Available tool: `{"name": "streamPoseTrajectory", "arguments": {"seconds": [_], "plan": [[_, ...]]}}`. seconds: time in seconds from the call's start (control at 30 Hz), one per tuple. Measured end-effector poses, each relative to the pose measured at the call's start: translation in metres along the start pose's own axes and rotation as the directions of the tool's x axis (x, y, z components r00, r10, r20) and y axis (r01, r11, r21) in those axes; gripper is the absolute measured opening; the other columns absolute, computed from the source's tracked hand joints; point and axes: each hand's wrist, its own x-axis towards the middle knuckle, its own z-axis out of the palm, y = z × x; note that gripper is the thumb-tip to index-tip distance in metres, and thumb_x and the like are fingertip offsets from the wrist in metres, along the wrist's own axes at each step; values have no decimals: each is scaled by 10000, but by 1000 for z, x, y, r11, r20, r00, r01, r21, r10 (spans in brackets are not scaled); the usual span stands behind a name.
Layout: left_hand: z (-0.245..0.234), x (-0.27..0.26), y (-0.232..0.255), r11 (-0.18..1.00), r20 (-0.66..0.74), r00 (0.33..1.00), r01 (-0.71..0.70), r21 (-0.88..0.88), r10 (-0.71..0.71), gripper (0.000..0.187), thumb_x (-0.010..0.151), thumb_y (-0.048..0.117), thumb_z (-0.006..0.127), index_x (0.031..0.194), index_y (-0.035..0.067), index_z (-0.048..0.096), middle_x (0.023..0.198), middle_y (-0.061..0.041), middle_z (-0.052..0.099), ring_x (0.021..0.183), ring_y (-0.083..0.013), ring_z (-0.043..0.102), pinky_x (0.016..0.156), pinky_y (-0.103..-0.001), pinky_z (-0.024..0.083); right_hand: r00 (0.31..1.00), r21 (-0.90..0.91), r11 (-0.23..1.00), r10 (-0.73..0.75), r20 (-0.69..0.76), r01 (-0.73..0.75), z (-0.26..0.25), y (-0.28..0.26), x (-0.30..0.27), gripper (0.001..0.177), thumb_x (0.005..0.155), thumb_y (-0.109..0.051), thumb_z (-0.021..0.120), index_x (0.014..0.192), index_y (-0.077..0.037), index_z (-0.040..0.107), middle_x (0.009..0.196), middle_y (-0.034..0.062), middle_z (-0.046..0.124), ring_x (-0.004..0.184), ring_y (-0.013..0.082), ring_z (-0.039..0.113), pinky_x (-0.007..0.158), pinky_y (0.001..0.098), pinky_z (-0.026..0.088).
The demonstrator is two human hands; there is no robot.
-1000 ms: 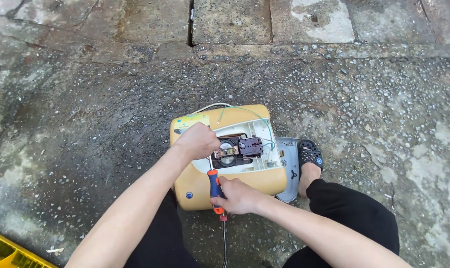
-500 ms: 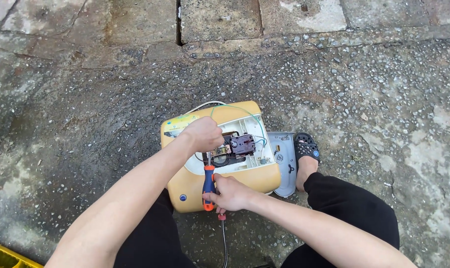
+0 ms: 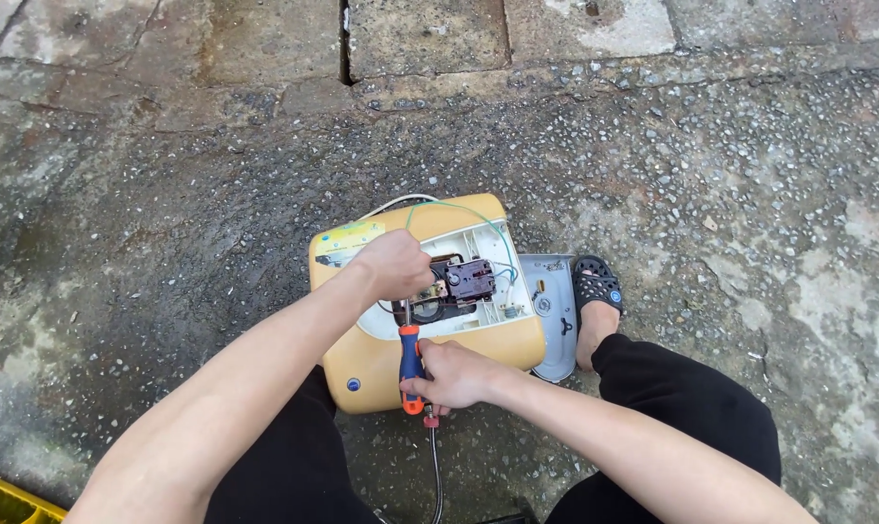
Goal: Detaching electrical wires from a component inside an appliance using a screwdriver.
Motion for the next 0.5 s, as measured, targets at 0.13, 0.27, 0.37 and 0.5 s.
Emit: {"name": "streamPoseTrajectory", "arguments": {"seconds": [0.13,0.27,0.37,0.5], "plan": [[3,9,1,998,8,999,-39,42,39,308,973,278,461,821,253,728,807,49,753,800,-239,744,720,-423,573,1000,66,998,-10,-12,11,9,9,8,441,1034,-265,588,1247,105,478,862,244,730,670,220,750,604,307,632],[1,11,0,987,0,993,-118,108,118,295,956,249,491,772,251,722,764,50,749,756,-235,734,681,-421,575,999,168,985,-29,-25,33,15,6,13,460,1034,-242,585,1283,120,448,915,253,717,714,231,756,629,322,642],[0,16,-5,971,-17,984,-175,163,180,298,948,242,489,768,281,724,768,75,754,771,-210,738,682,-410,582,997,281,957,-71,-35,78,20,7,21,484,1050,-231,576,1327,129,409,1001,285,699,778,260,759,657,336,650],[3,21,-8,971,-23,984,-173,167,179,319,940,236,450,816,310,734,814,106,761,821,-187,745,701,-393,580,994,346,932,-92,-50,104,21,5,27,493,1052,-228,581,1353,112,392,1056,269,684,809,235,756,682,325,657]]}}
